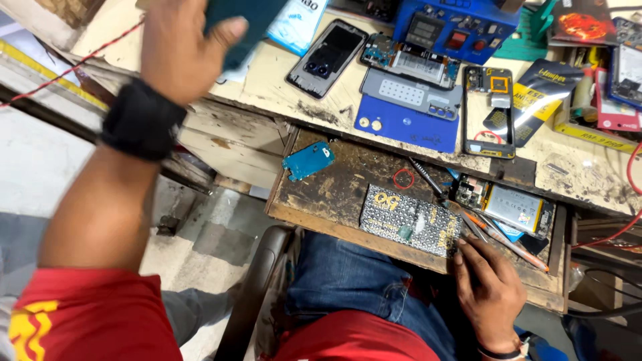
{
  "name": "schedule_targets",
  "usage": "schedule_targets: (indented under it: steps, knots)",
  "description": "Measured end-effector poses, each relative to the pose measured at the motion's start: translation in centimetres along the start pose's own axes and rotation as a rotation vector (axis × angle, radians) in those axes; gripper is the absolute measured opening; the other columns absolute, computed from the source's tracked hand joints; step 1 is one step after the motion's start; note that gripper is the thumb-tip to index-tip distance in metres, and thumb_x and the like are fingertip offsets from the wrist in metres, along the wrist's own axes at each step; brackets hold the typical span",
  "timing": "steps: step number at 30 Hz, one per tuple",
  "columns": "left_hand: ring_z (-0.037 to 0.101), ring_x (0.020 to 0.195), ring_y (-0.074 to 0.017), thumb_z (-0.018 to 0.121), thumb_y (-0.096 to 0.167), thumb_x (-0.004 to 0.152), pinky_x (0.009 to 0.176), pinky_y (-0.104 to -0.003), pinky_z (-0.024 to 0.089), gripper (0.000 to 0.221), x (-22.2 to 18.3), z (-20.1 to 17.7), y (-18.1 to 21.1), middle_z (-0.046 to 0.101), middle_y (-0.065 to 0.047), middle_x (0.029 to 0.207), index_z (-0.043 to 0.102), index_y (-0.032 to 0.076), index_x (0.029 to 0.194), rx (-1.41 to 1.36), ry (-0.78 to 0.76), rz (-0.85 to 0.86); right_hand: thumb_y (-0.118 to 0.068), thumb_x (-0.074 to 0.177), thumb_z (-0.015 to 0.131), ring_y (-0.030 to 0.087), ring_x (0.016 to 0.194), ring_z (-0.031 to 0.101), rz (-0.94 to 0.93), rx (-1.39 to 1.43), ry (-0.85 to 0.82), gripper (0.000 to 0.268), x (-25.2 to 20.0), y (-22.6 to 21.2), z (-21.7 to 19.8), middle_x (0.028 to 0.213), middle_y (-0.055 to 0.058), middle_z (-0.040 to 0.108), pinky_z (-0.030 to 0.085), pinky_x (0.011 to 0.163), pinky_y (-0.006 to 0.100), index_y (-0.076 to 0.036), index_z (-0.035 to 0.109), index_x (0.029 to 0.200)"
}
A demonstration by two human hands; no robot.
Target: The person works on a disassembled mobile phone, first handling an internal component and then applying a new back cover to a phone. The person also handles a small tool to clean the charging port and inserts a SIM card tray into a different phone.
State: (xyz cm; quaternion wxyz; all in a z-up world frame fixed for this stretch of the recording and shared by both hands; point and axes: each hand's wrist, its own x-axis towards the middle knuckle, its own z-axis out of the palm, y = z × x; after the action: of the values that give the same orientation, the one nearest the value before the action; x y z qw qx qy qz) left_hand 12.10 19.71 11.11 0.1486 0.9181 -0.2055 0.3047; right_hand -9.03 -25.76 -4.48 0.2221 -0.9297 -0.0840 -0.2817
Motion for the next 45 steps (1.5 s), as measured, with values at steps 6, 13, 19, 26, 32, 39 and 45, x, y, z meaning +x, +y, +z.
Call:
schedule_targets:
  steps: [6,13,19,26,32,39,45]
  knots:
    - [0.071,0.097,-0.0192,0.065,0.029,0.112,0.088,-0.033,0.058,0.034,-1.6,4.4,10.2,0.072,-0.012,0.109,0.061,-0.002,0.127,-0.886,-0.055,0.082,-0.01,0.098,0.071,0.023,0.11,0.071,0.018,0.266,-0.041,0.022,5.2,-0.6,-1.7,0.12,0.013,0.073,0.055,0.099,0.033,-0.006,0.072,0.119]
    - [0.065,0.061,-0.0145,0.075,0.031,0.099,0.061,-0.03,0.049,0.028,-1.4,12.0,19.3,0.064,-0.009,0.069,0.071,0.002,0.101,-0.979,-0.388,-0.022,-0.009,0.101,0.07,0.015,0.111,0.067,0.285,1.006,-0.182,0.046,13.8,0.0,-1.3,0.126,0.007,0.067,0.056,0.1,0.029,0.003,0.054,0.141]
    - [0.069,0.1,-0.0146,0.067,0.033,0.106,0.094,-0.03,0.057,0.049,-2.0,15.5,20.3,0.07,-0.009,0.11,0.055,0.003,0.143,-1.54,-0.562,0.039,-0.005,0.101,0.075,0.013,0.104,0.067,0.363,1.108,-0.181,0.035,13.9,1.4,-1.3,0.114,0.01,0.07,0.057,0.099,0.028,0.006,0.059,0.13]
    - [0.06,0.121,-0.0202,0.053,0.059,0.111,0.111,-0.037,0.051,0.079,-5.0,18.9,21.0,0.057,-0.016,0.137,0.034,-0.002,0.157,-2.154,-0.939,-0.137,-0.007,0.104,0.077,0.014,0.108,0.067,0.29,0.987,-0.155,0.038,13.7,1.9,0.1,0.12,0.011,0.069,0.056,0.099,0.025,0.006,0.059,0.134]
    - [0.059,0.111,-0.0167,0.045,0.067,0.111,0.106,-0.034,0.054,0.082,-6.5,20.4,20.9,0.059,-0.015,0.135,0.037,-0.003,0.153,-2.107,-0.855,-0.119,-0.014,0.102,0.081,0.013,0.11,0.067,0.273,0.872,-0.093,0.048,13.3,1.4,1.4,0.122,0.01,0.068,0.055,0.099,0.023,0.003,0.056,0.139]
    - [0.063,0.11,-0.0165,0.042,0.068,0.111,0.1,-0.032,0.055,0.082,-6.3,19.8,21.0,0.061,-0.014,0.132,0.04,-0.004,0.15,-2.06,-0.784,-0.076,-0.021,0.101,0.082,0.013,0.115,0.069,0.205,0.828,-0.066,0.049,14.2,0.5,1.0,0.13,0.008,0.068,0.058,0.097,0.022,0.0,0.056,0.137]
    - [0.063,0.109,-0.0158,0.042,0.066,0.111,0.1,-0.033,0.057,0.081,-6.4,20.3,22.0,0.065,-0.011,0.127,0.042,0.0,0.158,-1.945,-0.818,-0.012,-0.025,0.096,0.084,0.012,0.105,0.07,0.041,0.646,-0.312,0.049,15.8,0.2,-2.0,0.117,0.005,0.071,0.055,0.096,0.023,0.0,0.062,0.133]
